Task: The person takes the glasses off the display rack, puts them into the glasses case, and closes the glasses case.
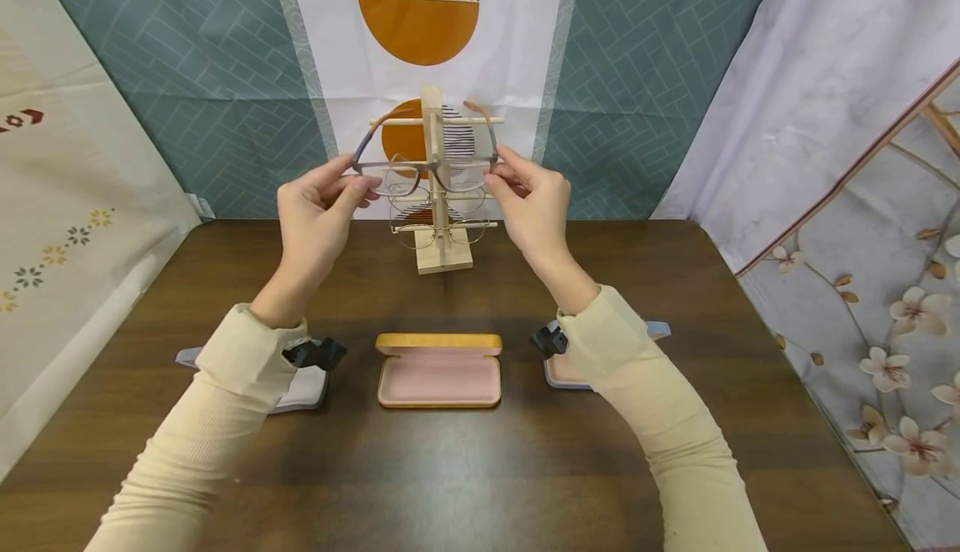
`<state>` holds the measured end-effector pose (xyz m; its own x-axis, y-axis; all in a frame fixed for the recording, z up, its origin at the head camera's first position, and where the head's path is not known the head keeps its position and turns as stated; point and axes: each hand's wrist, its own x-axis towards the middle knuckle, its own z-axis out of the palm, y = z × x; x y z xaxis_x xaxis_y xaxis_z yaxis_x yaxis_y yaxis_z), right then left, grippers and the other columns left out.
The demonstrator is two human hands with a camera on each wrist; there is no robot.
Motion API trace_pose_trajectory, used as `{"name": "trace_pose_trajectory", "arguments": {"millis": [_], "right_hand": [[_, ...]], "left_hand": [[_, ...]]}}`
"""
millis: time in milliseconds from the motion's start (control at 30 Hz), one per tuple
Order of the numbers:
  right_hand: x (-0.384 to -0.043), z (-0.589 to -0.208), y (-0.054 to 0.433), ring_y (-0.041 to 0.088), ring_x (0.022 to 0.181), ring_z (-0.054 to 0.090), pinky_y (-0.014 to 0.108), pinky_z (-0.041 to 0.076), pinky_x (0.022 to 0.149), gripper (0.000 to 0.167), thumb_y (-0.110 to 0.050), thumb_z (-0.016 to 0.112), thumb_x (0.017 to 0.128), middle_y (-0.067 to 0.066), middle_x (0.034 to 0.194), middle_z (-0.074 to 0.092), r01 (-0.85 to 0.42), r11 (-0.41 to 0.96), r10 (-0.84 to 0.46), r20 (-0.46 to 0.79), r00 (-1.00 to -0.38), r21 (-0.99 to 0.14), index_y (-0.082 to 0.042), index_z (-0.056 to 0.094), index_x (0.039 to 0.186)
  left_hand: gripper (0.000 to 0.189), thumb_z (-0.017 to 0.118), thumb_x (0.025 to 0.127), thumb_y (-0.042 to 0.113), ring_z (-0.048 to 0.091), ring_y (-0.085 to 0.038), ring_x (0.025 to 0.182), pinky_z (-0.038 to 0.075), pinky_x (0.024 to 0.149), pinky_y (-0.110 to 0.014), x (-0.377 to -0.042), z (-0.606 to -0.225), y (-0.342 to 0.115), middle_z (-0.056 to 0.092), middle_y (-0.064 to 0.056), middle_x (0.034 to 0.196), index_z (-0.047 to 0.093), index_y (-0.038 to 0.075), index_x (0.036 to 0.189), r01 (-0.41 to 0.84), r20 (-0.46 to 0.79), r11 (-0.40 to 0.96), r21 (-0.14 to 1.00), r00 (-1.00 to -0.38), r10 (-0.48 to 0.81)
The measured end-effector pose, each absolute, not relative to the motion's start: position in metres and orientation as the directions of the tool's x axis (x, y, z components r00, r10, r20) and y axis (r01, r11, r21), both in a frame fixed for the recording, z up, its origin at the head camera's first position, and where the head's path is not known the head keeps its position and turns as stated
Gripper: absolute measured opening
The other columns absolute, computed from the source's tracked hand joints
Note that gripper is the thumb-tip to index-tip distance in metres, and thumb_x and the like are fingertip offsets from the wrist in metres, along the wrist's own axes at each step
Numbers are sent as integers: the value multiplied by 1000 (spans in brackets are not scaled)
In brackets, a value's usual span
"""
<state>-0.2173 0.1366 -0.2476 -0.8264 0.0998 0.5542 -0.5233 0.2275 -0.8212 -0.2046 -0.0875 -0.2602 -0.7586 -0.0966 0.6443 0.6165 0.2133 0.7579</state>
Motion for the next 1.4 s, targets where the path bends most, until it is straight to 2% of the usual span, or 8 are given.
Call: {"name": "trace_pose_trajectory", "arguments": {"millis": [167, 467, 633, 833, 933, 1167, 1267, 1400], "right_hand": [[-212, -249, 138, 3, 68, 63, 22, 51, 73, 34, 4, 65, 80, 4, 80, 66, -549, 208, 88, 575, -813, -809, 4, 61, 113], [-202, -253, 140, 3, 69, 63, 21, 51, 71, 34, 5, 65, 80, 23, 87, 65, -585, 210, 74, 610, -789, -783, 5, 61, 113], [-198, -255, 141, 1, 68, 63, 19, 51, 69, 35, 6, 66, 79, 22, 85, 65, -609, 226, 67, 636, -769, -760, 6, 60, 113], [-192, -258, 141, 2, 68, 63, 20, 51, 69, 34, 8, 65, 78, 22, 84, 65, -621, 211, 67, 645, -761, -755, 6, 61, 112], [-189, -259, 141, 3, 68, 63, 21, 51, 69, 34, 9, 65, 78, 19, 82, 65, -627, 193, 67, 647, -759, -755, 7, 61, 112], [-181, -263, 142, 5, 68, 63, 22, 51, 72, 35, 11, 65, 77, -11, 76, 65, -627, 144, 71, 640, -765, -765, 9, 60, 112], [-178, -265, 142, 5, 67, 63, 22, 51, 72, 35, 12, 64, 77, -13, 76, 64, -637, 133, 70, 649, -758, -759, 9, 60, 111], [-174, -267, 142, 6, 68, 63, 21, 51, 72, 35, 12, 64, 77, -8, 77, 65, -652, 141, 66, 664, -745, -745, 10, 60, 111]], "left_hand": [[36, 62, 85, 2, 63, -2, 71, 51, 66, -20, -199, -263, -87, 68, -17, 87, 55, -8, 119, 639, 668, 216, 739, -738, -101], [36, 63, 84, 1, 63, -2, 72, 48, 60, -16, -190, -269, -86, 68, -17, 86, 55, -11, 117, 656, 691, 238, 716, -715, -108], [35, 63, 83, 0, 65, -9, 71, 48, 61, -16, -186, -271, -85, 68, -19, 84, 56, -10, 116, 676, 709, 233, 700, -696, -110], [35, 63, 83, -2, 64, -5, 71, 50, 63, -17, -180, -273, -85, 67, -20, 84, 56, -11, 116, 688, 716, 212, 694, -688, -115], [35, 63, 83, -3, 64, -4, 72, 51, 65, -18, -177, -274, -85, 67, -21, 84, 55, -12, 116, 696, 720, 195, 691, -684, -113], [35, 62, 82, -6, 63, -2, 70, 51, 66, -19, -171, -278, -85, 66, -24, 84, 56, -12, 115, 707, 727, 170, 686, -679, -109], [35, 62, 82, -7, 64, -4, 71, 51, 66, -19, -167, -280, -85, 66, -25, 84, 55, -13, 115, 710, 728, 162, 685, -678, -104], [35, 62, 81, -8, 65, -9, 71, 51, 66, -19, -163, -282, -86, 65, -26, 84, 55, -14, 115, 716, 731, 149, 682, -675, -101]]}}
